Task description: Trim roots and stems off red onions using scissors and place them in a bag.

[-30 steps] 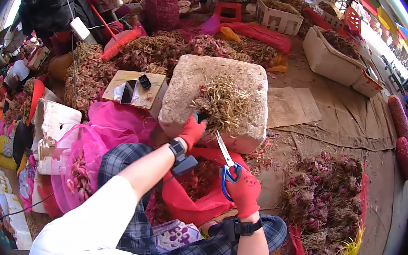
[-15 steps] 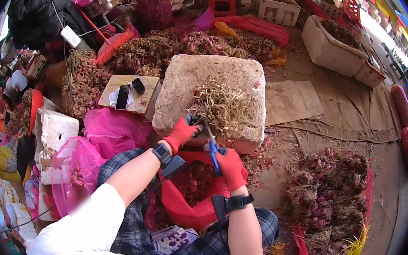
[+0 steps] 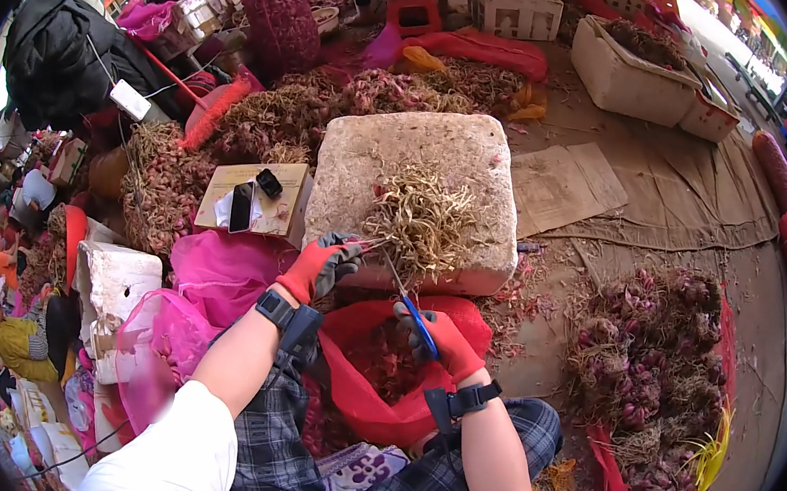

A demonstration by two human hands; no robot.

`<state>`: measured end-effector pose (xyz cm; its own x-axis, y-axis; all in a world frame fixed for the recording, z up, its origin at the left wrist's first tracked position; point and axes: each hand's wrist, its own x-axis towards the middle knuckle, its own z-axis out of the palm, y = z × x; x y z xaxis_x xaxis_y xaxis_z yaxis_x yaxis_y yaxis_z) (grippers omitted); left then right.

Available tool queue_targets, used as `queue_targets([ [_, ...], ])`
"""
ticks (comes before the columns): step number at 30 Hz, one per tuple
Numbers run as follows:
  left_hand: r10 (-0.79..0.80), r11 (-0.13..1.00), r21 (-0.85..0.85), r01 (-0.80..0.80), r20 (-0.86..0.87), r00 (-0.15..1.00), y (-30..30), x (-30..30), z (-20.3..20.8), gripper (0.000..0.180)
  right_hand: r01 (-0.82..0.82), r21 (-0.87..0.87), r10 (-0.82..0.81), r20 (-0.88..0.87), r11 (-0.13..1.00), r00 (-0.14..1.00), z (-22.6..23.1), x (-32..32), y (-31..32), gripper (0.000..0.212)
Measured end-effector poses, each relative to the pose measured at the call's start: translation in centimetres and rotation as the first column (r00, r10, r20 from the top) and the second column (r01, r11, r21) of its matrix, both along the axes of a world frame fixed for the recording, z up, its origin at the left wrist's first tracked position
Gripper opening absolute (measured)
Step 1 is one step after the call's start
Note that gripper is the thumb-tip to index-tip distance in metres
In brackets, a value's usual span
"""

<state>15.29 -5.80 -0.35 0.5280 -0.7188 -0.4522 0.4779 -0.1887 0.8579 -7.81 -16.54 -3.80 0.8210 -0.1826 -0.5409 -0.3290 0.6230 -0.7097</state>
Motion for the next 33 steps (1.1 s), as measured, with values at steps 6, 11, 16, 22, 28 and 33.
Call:
queue_targets([
  [6,-0.023,0.999,-0.044,0.021,-0.054,0.998,0.5,0.4,0.0,0.012,-0.029,0.060,0.035,-0.105,0.998,0.994,2.5,1.5,-0.2,0.032],
  [11,-0.059,0.998,-0.034,0.057,-0.076,0.995,1.0,0.4,-1.2,0.016,-0.004,-0.076,0.002,-0.020,0.997,1.000,0.7,2.0,-0.3,0.037],
  [16,-0.204,0.947,-0.292,0.131,-0.238,0.949,2.0,-1.2,2.2,0.028,0.047,-0.295,-0.050,-0.003,0.954,0.999,1.1,0.7,0.4,0.033],
  [22,-0.343,0.904,-0.235,0.356,0.097,0.934,4.7,-5.0,4.8,0.037,0.220,0.012,-0.218,0.197,0.975,0.956,5.5,-2.6,3.3,0.024],
  [28,-0.323,0.936,-0.121,0.331,0.085,0.943,5.0,-12.2,2.2,0.022,0.282,-0.048,-0.263,0.242,0.958,0.934,4.9,-3.0,4.1,0.023],
  [33,-0.254,0.959,-0.173,0.224,-0.172,0.952,5.4,-12.5,0.2,0.017,0.295,-0.143,-0.268,0.182,0.945,0.946,4.2,-3.4,4.2,0.019],
])
